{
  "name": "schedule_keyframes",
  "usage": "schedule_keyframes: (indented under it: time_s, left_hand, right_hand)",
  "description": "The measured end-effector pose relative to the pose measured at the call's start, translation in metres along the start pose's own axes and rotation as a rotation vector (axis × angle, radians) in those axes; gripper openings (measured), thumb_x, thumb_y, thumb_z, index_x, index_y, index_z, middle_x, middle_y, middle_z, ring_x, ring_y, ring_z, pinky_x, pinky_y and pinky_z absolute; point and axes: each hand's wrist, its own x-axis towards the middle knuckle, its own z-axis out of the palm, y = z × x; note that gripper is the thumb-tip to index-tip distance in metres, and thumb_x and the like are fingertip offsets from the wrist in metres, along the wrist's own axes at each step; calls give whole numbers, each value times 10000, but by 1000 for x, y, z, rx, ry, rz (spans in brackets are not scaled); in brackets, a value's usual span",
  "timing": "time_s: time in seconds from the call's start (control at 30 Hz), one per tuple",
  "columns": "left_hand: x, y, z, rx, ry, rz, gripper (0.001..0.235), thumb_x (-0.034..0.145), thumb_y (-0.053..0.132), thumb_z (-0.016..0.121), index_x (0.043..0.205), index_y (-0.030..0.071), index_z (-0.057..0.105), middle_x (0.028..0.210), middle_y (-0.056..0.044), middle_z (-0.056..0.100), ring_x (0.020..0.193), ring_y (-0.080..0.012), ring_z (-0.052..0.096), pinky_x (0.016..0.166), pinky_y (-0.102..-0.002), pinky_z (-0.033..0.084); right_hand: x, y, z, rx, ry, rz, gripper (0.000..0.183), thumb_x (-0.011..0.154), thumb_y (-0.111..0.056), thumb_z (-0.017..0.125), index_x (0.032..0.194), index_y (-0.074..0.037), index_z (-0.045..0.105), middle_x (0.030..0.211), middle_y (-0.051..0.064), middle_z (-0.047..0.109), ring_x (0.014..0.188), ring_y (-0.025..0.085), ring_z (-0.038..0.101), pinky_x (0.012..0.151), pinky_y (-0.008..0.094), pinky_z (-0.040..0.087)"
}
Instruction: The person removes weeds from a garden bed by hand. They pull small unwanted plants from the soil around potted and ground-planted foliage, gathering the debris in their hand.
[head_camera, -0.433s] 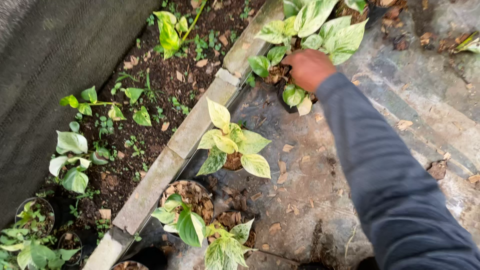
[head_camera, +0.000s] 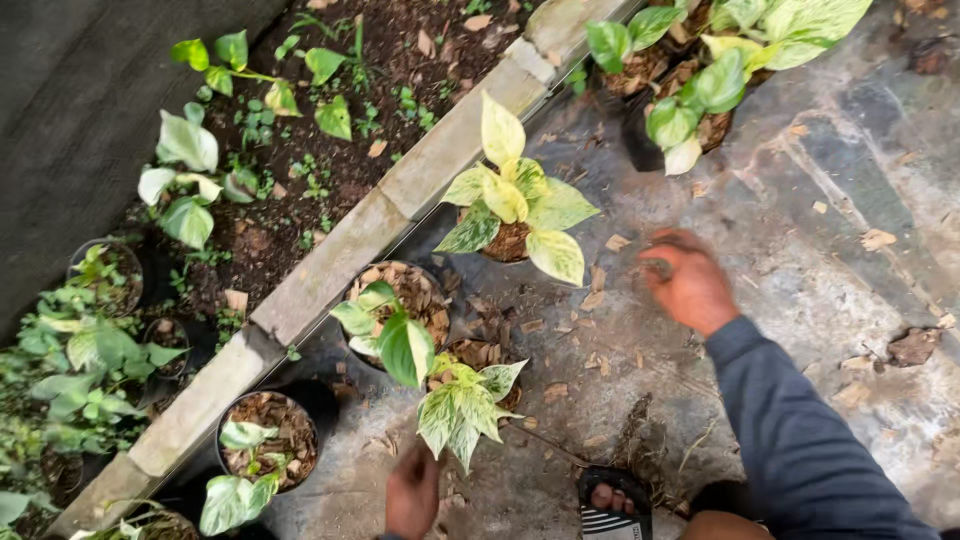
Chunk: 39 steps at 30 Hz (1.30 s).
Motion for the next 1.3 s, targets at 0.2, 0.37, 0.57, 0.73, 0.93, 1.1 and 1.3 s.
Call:
schedule_keyframes:
  time_s: [0.2, 0.37, 0.57, 0.73, 0.93, 1.1, 1.3]
  left_hand:
    - [63, 82, -21, -686, 125, 50, 495, 1042, 313, 554, 1425, -2, 543, 1076, -151, 737, 909, -162, 657, 827, -315, 562]
    - [50, 116, -36, -695, 93, 11, 563, 1033, 325, 544, 1465, -26, 462, 1160, -173, 724, 1011, -205, 701, 901, -343, 577]
    - [31, 111, -43, -599, 111, -51, 592, 1020, 319, 526, 1507, 1, 419, 1173, -183, 726, 982, -224, 703, 874, -360, 572]
    - [37, 76, -48, -555, 118, -83, 619, 1025, 319, 539, 1535, 4, 383, 1182, -209, 720, 979, -238, 710, 851, -352, 562]
    - [79, 24, -36, -632, 188, 2, 629, 1032, 241, 614, 1566, -13, 398, 1186, -242, 700, 924, -275, 714, 775, -388, 579]
    - [99, 13, -20, -571, 213, 12, 591, 1079, 191, 577, 1607, 15, 380, 1238, -254, 667, 955, -354, 711, 734, -461, 600]
    - [100, 26, -4, -690, 97, 110, 589, 1054, 146, 532, 1586, 1, 324, 1299, -259, 650, 1058, -373, 706, 813, -492, 615]
  right_hand:
    - [32, -25, 147, 1492, -285, 257, 288, 1092, -140, 546, 1336, 13, 559, 1181, 108, 706, 925, 199, 695, 723, 329, 579]
    - [66, -34, 174, 1895, -301, 690, 373, 1031, -309, 542, 1245, -15, 623, 1031, 135, 772, 787, 254, 748, 593, 361, 588]
    - [14, -86, 112, 559, 50, 273, 475, 983, -197, 655, 1426, -103, 514, 1030, 185, 769, 848, 288, 764, 741, 379, 604]
    - [-31, -94, 39, 652, 75, 428, 570, 1007, -151, 611, 1541, -155, 410, 1012, 214, 752, 861, 284, 754, 738, 386, 573]
    - [-84, -26, 47, 1315, 329, 640, 584, 998, -166, 602, 1540, -119, 390, 1139, 160, 736, 928, 267, 757, 780, 387, 616]
    - [-131, 58, 61, 1471, 711, 631, 474, 971, -1, 557, 1406, -88, 391, 1301, 147, 643, 987, 308, 743, 720, 427, 678]
    - [-153, 88, 43, 1223, 751, 730, 618, 826, 128, 536, 1367, -97, 339, 1309, 133, 617, 1017, 334, 756, 774, 370, 686]
